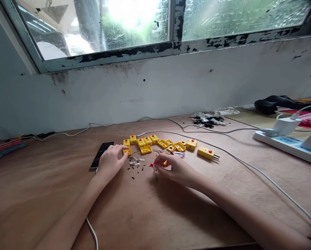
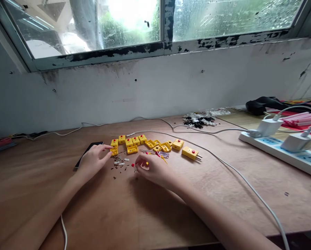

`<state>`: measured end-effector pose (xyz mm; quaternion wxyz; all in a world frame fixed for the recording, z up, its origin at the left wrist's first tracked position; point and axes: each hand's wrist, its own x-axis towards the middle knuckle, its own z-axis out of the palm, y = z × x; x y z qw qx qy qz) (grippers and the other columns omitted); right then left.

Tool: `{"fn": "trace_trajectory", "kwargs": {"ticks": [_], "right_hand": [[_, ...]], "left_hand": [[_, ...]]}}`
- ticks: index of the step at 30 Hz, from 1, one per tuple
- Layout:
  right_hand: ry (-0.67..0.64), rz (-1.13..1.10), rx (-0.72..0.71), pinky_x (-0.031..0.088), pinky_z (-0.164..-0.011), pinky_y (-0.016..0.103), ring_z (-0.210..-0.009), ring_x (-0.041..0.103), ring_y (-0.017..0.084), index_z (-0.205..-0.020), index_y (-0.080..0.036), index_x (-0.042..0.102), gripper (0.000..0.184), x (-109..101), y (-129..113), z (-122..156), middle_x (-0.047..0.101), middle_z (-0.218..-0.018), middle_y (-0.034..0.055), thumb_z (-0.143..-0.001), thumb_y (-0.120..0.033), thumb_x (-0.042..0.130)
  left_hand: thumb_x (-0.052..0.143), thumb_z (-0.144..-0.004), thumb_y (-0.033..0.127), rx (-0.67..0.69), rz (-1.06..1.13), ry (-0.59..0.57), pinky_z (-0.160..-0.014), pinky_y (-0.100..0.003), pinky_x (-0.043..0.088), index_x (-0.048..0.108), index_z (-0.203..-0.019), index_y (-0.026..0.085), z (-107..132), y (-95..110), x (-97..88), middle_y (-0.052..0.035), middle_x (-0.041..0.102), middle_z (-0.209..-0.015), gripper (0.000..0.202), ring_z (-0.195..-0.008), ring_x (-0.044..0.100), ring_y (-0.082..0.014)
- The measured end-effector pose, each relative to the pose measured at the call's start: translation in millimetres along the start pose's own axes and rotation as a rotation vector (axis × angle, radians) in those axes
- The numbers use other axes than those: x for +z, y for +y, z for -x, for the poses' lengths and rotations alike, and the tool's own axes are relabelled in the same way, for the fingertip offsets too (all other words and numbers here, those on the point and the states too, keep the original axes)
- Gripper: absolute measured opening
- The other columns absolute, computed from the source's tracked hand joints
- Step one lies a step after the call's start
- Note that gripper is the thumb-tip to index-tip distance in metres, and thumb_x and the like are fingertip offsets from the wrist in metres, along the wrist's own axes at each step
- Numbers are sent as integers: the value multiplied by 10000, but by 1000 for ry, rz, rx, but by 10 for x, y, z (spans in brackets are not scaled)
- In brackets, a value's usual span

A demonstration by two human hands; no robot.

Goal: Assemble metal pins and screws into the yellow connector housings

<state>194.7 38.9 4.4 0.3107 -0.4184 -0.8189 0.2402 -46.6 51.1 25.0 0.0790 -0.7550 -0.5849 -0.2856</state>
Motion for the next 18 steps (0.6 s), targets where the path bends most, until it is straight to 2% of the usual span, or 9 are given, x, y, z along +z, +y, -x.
{"fn": "trace_trajectory", "kwargs": {"ticks": [3, 5, 10, 13, 15, 18], "right_hand": [[-48, 25, 45, 436, -583, 248, -657, 578, 131, -839, -202, 601, 95, 33, 2, -1, 666, -777, 13, -781, -213, 527], [-74, 17, 53, 427, -573, 237, -644, 573, 123, -894, -202, 610, 142, 39, 0, -3, 671, -784, 12, -784, -204, 520], [-110, 81, -11, 402, -563, 222, -639, 555, 122, -951, -184, 656, 233, 3, 0, -10, 660, -757, 23, -761, -155, 524], [-117, 138, -77, 386, -557, 221, -633, 535, 125, -865, -164, 682, 201, 6, 14, -18, 645, -724, 31, -729, -120, 541], [-111, 150, -92, 385, -555, 221, -626, 529, 126, -826, -157, 682, 172, 13, 20, -23, 639, -708, 31, -722, -118, 552], [-76, 134, -60, 397, -558, 217, -636, 543, 127, -825, -159, 669, 163, -4, 18, -28, 645, -720, 27, -719, -113, 554]], "left_hand": [[523, -828, 270, 27, 2, -107, -784, -351, 453, 639, -923, 234, -15, -46, -11, -13, 685, -960, 155, -931, 578, -236], [518, -829, 272, 86, 54, -158, -800, -345, 446, 638, -918, 234, 4, 7, -23, -9, 685, -963, 154, -936, 573, -226], [583, -789, 300, 308, 202, -205, -737, -306, 448, 617, -781, 212, 182, 387, -49, -4, 662, -799, 94, -789, 585, -183], [607, -783, 308, 486, 228, -273, -756, -306, 453, 621, -844, 208, 313, 600, 23, -6, 671, -851, 118, -797, 586, -179], [595, -788, 273, 510, 165, -286, -736, -313, 456, 621, -816, 204, 359, 670, 90, -8, 673, -827, 79, -784, 580, -187], [601, -786, 289, 442, 108, -272, -710, -318, 455, 618, -760, 201, 357, 690, 152, -5, 668, -783, 94, -762, 575, -193]]}}
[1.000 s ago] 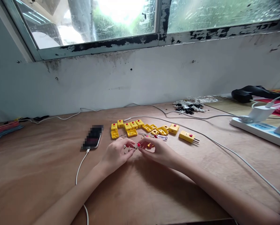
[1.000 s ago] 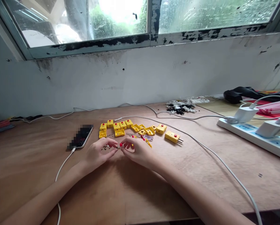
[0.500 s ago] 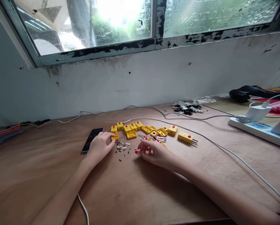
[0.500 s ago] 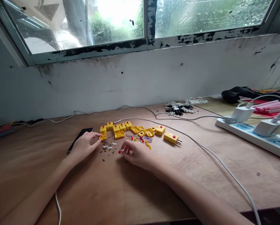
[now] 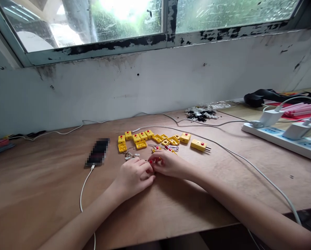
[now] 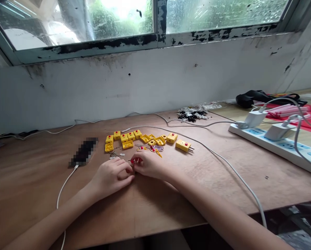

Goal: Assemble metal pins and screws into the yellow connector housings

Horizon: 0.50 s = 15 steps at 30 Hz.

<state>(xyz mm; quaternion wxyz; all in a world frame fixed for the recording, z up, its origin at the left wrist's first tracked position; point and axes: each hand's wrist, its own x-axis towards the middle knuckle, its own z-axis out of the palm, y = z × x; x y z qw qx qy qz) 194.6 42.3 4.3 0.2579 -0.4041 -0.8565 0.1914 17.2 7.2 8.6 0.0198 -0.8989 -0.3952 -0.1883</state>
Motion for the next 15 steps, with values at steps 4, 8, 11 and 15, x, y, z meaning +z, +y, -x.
{"fn": "trace_trajectory", "kwargs": {"ticks": [4, 8, 11, 15], "right_hand": [[129, -45, -1, 427, -593, 230, -679, 576, 138, -804, -169, 646, 115, -71, 27, 0, 662, -758, 29, -757, -154, 543], [211, -91, -13, 449, -640, 240, -750, 604, 148, -886, -189, 643, 143, -112, 98, -3, 678, -852, 36, -781, -193, 545], [201, -96, -7, 450, -632, 240, -743, 606, 146, -887, -185, 640, 145, -111, 115, -1, 675, -844, 35, -776, -187, 548], [132, -152, -3, 449, -608, 234, -698, 599, 135, -848, -171, 637, 119, -112, 43, 21, 661, -784, 29, -775, -182, 543]], "left_hand": [[603, -793, 336, -65, 22, -20, -708, -314, 458, 654, -830, 220, -39, -1, 5, -11, 671, -832, 132, -809, 576, -205], [574, -810, 245, -63, 87, -51, -704, -303, 460, 670, -832, 230, -54, 32, 6, -5, 668, -795, 100, -798, 579, -197], [586, -786, 198, -144, 173, -4, -712, -300, 464, 655, -812, 228, -48, -1, -24, 9, 672, -774, 79, -784, 593, -186], [598, -795, 256, -295, 334, 142, -752, -308, 476, 640, -804, 234, -34, -109, -76, 14, 680, -833, 48, -806, 611, -175]]}}
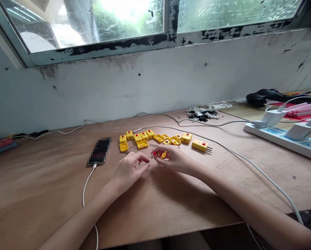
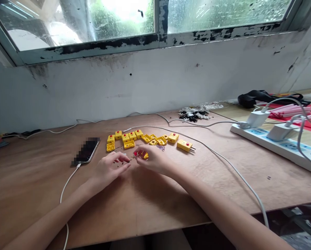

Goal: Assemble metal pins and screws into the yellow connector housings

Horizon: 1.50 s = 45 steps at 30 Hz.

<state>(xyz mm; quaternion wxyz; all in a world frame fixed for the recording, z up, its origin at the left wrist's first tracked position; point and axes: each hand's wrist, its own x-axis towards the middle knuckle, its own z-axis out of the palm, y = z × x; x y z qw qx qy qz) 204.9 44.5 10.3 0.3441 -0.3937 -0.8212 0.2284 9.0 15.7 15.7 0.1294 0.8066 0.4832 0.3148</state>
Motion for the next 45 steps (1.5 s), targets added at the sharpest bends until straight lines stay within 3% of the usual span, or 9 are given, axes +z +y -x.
{"fn": "trace_trajectory", "kwargs": {"ticks": [7, 15, 30, 45], "right_hand": [[-9, -67, 21, 430, -571, 223, -656, 575, 122, -793, -169, 616, 73, -18, -146, 24, 633, -721, 13, -772, -204, 556], [-34, -117, 22, 418, -556, 221, -637, 559, 113, -742, -174, 579, 62, 18, -130, 16, 613, -689, 2, -767, -227, 560], [-51, -163, 19, 455, -580, 228, -670, 591, 119, -814, -164, 627, 136, 39, -137, 16, 642, -726, 18, -813, -282, 558], [-39, -130, 36, 459, -584, 235, -671, 593, 124, -821, -163, 631, 142, -1, -177, 2, 659, -736, 24, -808, -286, 560]], "left_hand": [[620, -787, 344, -109, 285, 54, -780, -317, 502, 636, -790, 213, -5, -30, 8, 0, 692, -860, 133, -844, 632, -179], [664, -752, 304, -115, 281, 135, -742, -303, 517, 640, -819, 203, -25, 16, -19, -3, 693, -844, 124, -788, 645, -169], [661, -759, 340, -106, 287, 58, -776, -325, 508, 669, -801, 206, -24, -43, 4, -3, 708, -855, 141, -827, 650, -183], [594, -790, 244, -57, 281, 32, -756, -303, 517, 672, -823, 212, -31, -30, -63, -4, 712, -853, 90, -809, 651, -169]]}}
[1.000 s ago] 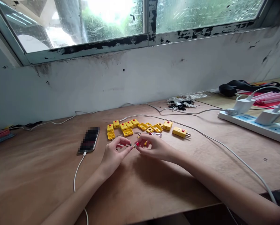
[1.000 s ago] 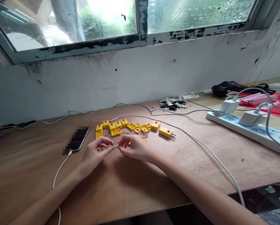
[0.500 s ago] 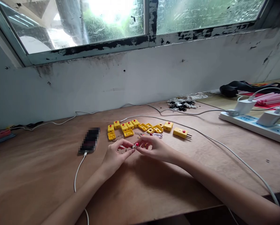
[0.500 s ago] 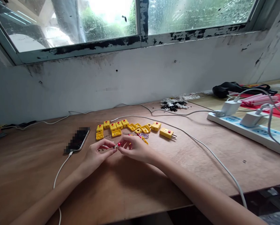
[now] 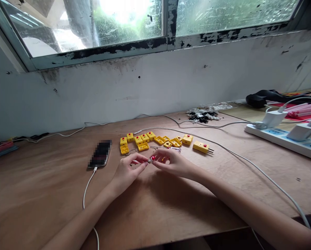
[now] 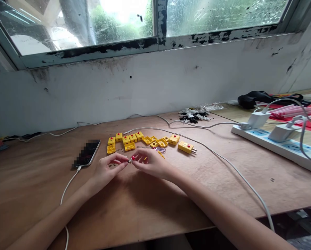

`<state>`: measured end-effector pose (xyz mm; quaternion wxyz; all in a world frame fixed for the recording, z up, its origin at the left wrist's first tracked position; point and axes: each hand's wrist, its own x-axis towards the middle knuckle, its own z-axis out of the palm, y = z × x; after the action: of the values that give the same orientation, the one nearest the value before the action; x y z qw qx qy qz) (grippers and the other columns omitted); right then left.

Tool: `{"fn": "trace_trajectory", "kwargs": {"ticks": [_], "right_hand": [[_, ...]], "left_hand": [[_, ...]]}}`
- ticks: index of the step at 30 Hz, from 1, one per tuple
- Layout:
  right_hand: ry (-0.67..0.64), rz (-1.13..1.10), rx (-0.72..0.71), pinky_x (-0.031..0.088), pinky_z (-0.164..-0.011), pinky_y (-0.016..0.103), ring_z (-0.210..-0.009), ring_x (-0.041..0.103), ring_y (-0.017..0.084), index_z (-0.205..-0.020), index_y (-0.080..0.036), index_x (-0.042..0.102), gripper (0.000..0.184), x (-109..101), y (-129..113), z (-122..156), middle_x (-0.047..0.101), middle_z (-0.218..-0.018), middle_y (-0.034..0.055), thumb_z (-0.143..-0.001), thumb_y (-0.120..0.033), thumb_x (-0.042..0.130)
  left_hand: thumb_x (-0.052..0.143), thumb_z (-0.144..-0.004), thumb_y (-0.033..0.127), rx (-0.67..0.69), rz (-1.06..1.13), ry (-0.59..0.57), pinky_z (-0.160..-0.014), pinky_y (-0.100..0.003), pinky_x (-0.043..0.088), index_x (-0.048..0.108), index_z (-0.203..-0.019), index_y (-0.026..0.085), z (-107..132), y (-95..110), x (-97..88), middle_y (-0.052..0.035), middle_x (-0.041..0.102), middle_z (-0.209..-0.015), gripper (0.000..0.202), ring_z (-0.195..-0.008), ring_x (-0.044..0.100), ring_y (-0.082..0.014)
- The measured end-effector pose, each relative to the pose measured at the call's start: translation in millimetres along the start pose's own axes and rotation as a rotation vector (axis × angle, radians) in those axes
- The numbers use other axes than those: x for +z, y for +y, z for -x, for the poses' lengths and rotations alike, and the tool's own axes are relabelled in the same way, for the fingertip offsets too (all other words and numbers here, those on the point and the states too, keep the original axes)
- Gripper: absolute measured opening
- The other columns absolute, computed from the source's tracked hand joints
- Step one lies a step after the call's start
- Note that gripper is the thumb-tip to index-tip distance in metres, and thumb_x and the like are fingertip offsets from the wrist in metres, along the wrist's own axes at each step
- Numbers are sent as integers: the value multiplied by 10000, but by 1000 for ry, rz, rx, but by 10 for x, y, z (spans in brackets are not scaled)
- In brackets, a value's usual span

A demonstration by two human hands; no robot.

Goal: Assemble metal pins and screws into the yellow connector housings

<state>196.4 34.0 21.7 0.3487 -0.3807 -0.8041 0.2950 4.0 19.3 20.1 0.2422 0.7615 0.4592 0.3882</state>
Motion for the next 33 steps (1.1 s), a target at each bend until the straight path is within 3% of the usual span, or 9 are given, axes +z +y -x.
{"fn": "trace_trajectory", "kwargs": {"ticks": [6, 13, 21, 26, 33], "right_hand": [[-31, -22, -12, 459, -581, 232, -683, 602, 126, -858, -166, 641, 191, 15, 29, 4, 667, -754, 29, -835, -328, 542], [-41, -12, -11, 455, -580, 232, -669, 597, 124, -870, -164, 641, 204, 22, 38, 2, 664, -741, 29, -832, -339, 544], [-150, 165, -5, 432, -583, 227, -667, 571, 129, -862, -181, 668, 132, 162, 52, 55, 646, -762, 27, -797, -210, 557], [-144, 175, -100, 446, -607, 226, -695, 564, 130, -883, -192, 679, 147, 266, 69, 67, 611, -799, 36, -795, -210, 563], [-132, 99, -34, 482, -660, 255, -769, 595, 148, -1120, -170, 581, 390, 147, 83, 52, 640, -916, 55, -735, -119, 548]], "left_hand": [[587, -789, 204, 107, -103, 13, -782, -315, 509, 672, -821, 226, 6, -74, 14, -1, 712, -849, 94, -827, 637, -174], [615, -790, 244, 130, -170, 2, -746, -290, 505, 673, -830, 229, 12, -44, -22, 9, 709, -842, 72, -805, 637, -166], [600, -796, 195, 75, -338, -217, -693, -253, 486, 673, -844, 252, 165, -87, -103, 10, 666, -810, 105, -783, 629, -160], [587, -801, 182, 49, -373, -230, -664, -239, 482, 669, -829, 232, 278, -84, -131, -4, 649, -790, 100, -778, 620, -162], [589, -788, 162, 74, -419, -231, -676, -255, 470, 663, -858, 228, 248, -44, -121, 5, 654, -765, 120, -793, 608, -174]]}}
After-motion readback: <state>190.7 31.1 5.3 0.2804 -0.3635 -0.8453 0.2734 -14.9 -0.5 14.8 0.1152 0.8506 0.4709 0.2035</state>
